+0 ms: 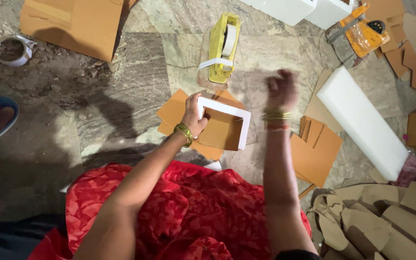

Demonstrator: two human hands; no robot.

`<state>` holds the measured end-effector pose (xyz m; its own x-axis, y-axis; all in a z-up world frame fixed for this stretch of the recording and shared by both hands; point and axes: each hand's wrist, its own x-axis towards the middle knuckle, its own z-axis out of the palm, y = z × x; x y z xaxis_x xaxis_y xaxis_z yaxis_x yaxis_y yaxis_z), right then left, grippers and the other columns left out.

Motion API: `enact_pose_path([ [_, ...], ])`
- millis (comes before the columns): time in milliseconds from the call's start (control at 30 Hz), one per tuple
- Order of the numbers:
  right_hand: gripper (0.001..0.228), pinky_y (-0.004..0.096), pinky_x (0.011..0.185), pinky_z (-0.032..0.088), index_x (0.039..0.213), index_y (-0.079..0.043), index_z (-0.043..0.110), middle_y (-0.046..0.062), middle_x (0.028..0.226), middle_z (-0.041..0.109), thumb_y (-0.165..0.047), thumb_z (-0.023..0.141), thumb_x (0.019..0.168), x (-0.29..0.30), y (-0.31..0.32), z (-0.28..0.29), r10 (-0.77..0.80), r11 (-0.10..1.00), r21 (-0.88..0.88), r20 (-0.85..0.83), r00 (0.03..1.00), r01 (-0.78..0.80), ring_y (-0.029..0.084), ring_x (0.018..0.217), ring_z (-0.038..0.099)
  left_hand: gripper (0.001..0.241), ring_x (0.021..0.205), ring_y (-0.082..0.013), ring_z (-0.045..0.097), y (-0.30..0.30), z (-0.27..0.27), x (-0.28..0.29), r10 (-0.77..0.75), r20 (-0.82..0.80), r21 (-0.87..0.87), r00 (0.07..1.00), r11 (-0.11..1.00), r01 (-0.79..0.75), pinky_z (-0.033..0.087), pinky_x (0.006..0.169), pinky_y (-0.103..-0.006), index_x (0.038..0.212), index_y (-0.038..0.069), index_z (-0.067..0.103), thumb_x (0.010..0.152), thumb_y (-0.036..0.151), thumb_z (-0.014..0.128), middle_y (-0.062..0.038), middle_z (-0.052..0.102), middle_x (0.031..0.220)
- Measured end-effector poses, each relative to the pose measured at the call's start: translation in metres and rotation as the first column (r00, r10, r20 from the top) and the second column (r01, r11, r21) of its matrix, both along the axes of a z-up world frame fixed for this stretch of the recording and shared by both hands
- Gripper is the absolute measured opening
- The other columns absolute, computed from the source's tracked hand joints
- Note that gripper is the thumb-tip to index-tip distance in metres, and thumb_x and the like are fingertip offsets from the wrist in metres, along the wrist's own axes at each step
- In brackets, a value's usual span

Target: The person folds cardboard sheets into boxes and secures them by hand using tape from a dispenser.

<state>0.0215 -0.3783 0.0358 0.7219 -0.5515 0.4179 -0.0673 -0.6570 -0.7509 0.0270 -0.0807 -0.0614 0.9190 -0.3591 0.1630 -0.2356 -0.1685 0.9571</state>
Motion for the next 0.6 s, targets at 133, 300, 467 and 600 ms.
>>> enact_pose_path([
  [133, 0.017, 0.029, 0.070, 0.062, 0.108, -0.013, 0.073, -0.007, 0.090, 0.073, -0.018, 0.072, 0.092, 0.022, -0.043, -0.020, 0.236, 0.832, 0.548, -0.208, 0.949, -0.087, 0.008, 0.079, 0.069, 0.088, 0.139, -0.0461, 0.039, -0.001, 0.001, 0.002, -0.012, 0.004, -0.003, 1.000, 1.000, 0.012, 0.035, 0.119, -0.0458, 0.151, 0.001, 0.027, 0.072, -0.003, 0.065, -0.028, 0.034, 0.149],
  [300, 0.010, 0.027, 0.065, 0.057, 0.103, -0.013, 0.074, -0.010, 0.083, 0.069, -0.015, 0.072, 0.093, 0.096, -0.016, -0.074, 0.304, 0.785, 0.619, -0.378, 0.874, -0.005, 0.005, 0.073, 0.063, 0.085, 0.140, -0.0446, 0.041, -0.006, -0.008, 0.005, -0.012, -0.035, -0.019, 0.999, 1.000, 0.012, 0.037, 0.120, -0.0446, 0.154, 0.001, 0.027, 0.077, -0.002, 0.063, -0.027, 0.035, 0.150],
  [467, 0.011, 0.030, 0.064, 0.051, 0.097, -0.008, 0.073, -0.006, 0.081, 0.066, -0.018, 0.073, 0.097, 0.156, 0.019, -0.071, 0.235, 0.858, 0.511, -0.479, 0.846, 0.051, 0.009, 0.072, 0.057, 0.089, 0.139, -0.0466, 0.038, -0.007, -0.006, 0.004, -0.002, 0.054, -0.015, 0.999, 1.000, 0.002, 0.034, 0.121, -0.0470, 0.151, 0.000, 0.028, 0.071, -0.002, 0.066, -0.028, 0.035, 0.148],
  [600, 0.019, 0.032, 0.063, 0.046, 0.093, -0.004, 0.072, -0.003, 0.079, 0.063, -0.021, 0.073, 0.100, 0.139, 0.032, -0.067, 0.257, 0.871, 0.491, -0.497, 0.829, 0.024, 0.012, 0.071, 0.052, 0.088, 0.140, -0.0459, 0.039, -0.009, -0.009, 0.004, -0.006, 0.034, -0.019, 0.999, 1.000, 0.007, 0.035, 0.121, -0.0464, 0.151, -0.001, 0.028, 0.072, -0.002, 0.066, -0.028, 0.035, 0.149],
])
